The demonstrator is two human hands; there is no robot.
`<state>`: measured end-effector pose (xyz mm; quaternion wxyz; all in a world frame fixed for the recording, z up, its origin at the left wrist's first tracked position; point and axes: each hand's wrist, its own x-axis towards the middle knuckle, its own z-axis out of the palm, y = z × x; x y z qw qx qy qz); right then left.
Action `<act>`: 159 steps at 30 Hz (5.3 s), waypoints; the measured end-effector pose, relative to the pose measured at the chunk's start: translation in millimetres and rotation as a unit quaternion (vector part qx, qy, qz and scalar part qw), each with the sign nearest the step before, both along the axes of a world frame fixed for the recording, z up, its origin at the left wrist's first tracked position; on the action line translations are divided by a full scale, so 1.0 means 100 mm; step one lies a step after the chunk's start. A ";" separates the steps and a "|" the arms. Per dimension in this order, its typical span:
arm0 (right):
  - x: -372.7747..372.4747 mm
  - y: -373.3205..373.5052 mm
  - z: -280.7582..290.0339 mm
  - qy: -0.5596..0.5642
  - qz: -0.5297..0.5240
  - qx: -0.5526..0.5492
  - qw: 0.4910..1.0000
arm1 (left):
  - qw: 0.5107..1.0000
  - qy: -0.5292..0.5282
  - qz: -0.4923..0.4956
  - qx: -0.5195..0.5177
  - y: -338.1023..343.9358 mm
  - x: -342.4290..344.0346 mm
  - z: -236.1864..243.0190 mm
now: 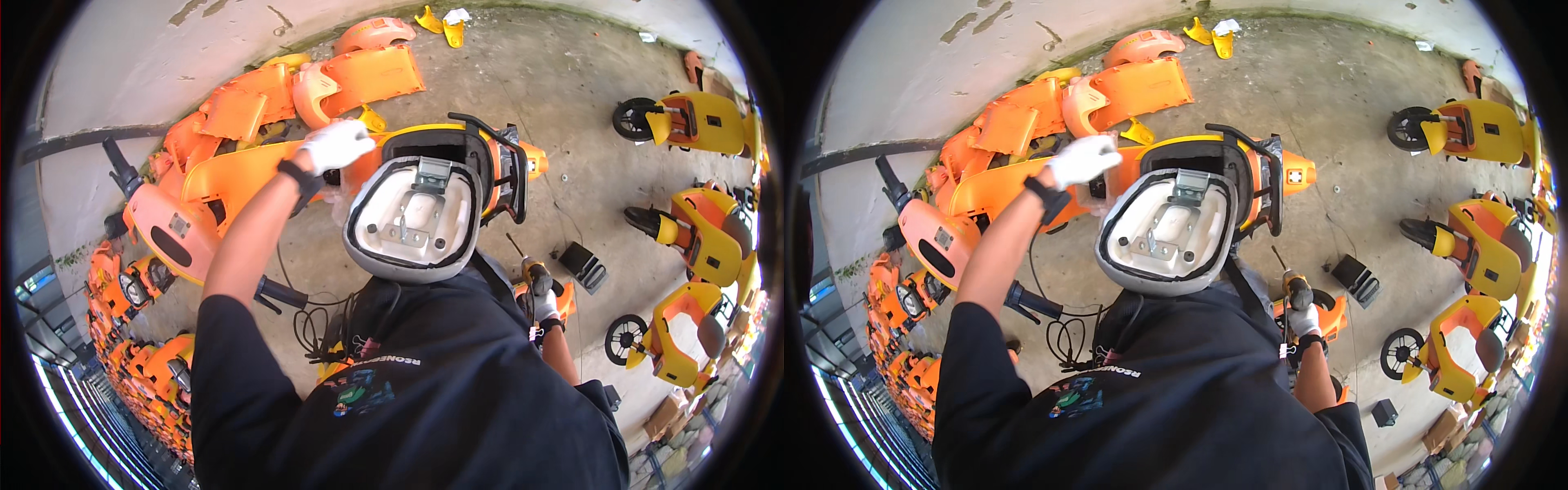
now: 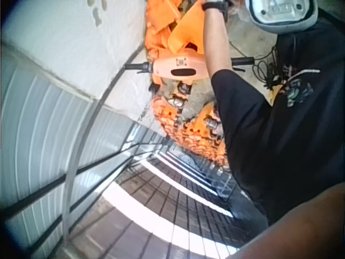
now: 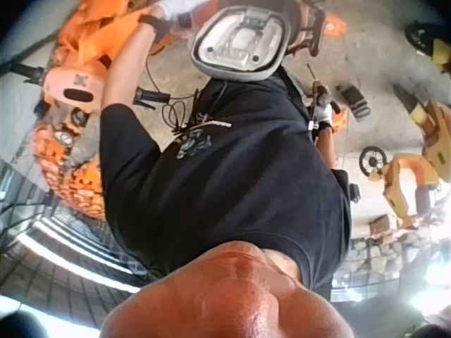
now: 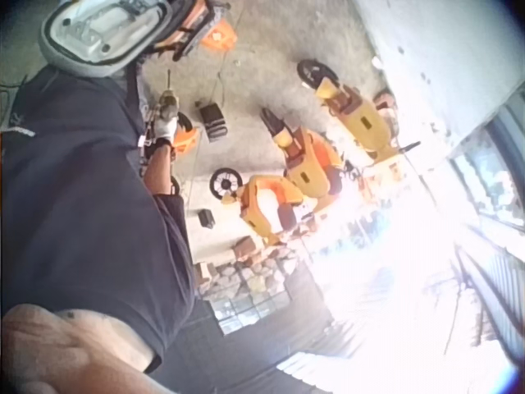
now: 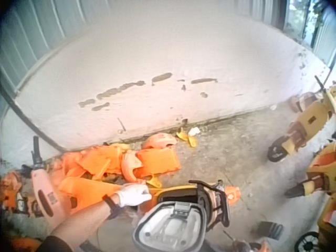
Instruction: The person picks up a bag of small parts and then uses a power drill to fasten a seat assembly onto an electric scooter.
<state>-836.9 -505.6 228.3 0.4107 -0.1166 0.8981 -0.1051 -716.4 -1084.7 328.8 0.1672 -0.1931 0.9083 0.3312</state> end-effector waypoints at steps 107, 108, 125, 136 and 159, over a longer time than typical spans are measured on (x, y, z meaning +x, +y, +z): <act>0.68 0.51 0.31 0.000 -0.034 -0.018 0.999 | 0.994 0.086 0.059 0.020 1.23 -0.91 -1.80; 0.68 0.49 0.32 -0.001 -0.034 -0.019 0.999 | 0.994 0.086 0.059 0.019 1.22 -0.91 -1.78; 0.63 0.38 0.32 -0.039 0.007 0.002 0.999 | 0.992 -0.003 0.124 0.039 0.94 -0.75 -1.72; 0.63 0.42 0.29 -0.072 -0.024 0.006 0.997 | 0.980 -0.015 0.195 0.033 0.93 -0.78 -1.78; 0.14 0.12 -0.10 0.029 0.056 -0.126 0.990 | 0.874 -0.270 0.389 0.107 1.25 0.95 1.11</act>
